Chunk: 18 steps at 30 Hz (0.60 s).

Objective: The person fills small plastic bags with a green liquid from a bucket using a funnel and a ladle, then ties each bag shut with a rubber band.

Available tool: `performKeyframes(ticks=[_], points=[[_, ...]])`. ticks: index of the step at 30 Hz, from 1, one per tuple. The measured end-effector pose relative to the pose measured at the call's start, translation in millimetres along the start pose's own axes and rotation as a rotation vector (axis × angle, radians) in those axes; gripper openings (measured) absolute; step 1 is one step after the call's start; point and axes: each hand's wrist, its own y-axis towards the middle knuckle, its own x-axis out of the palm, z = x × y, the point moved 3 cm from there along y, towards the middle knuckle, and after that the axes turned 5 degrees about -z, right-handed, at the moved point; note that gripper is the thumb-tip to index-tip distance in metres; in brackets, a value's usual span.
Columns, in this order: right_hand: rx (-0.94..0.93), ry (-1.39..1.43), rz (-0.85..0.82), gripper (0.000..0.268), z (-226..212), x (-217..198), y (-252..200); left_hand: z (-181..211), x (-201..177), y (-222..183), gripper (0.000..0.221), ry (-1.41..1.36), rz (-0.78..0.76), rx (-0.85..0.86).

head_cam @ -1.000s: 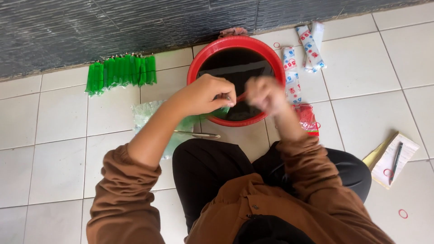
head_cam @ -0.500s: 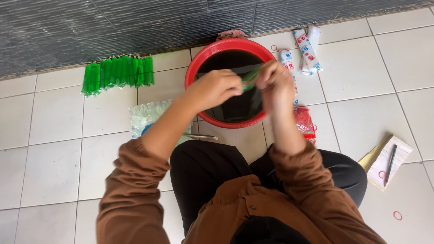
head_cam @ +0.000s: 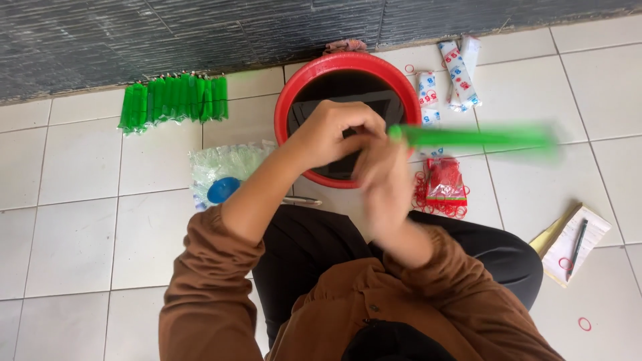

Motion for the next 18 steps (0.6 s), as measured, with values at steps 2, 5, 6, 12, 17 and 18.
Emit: performKeyframes(ticks=[2,5,6,12,17,18], points=[[-0.218,-0.155,0.005,0.02,-15.5,9.6,-22.0,20.7,-5.8,0.2,0.007,-0.108,0.009,0.043],[0.079,-0.103,-0.082,0.023,27.1,-25.9,-11.7,15.6,-11.3,-16.9,0.008,-0.03,-0.122,0.075],[0.297,-0.062,-0.145,0.027,45.1,-37.2,-7.7,-2.8,-7.0,-26.1,0.012,0.061,-0.14,0.002],[0.323,-0.073,-0.134,0.026,-2.7,-16.2,-12.1,-2.9,7.4,-2.9,0.011,0.025,0.035,0.061],[0.236,-0.087,-0.29,0.023,60.2,-31.8,-53.5,15.0,-7.5,-15.0,0.01,-0.038,-0.081,0.128],[0.201,-0.094,-0.348,0.022,89.4,-53.1,-43.3,-5.1,-5.0,-25.7,0.013,0.103,-0.13,0.044]])
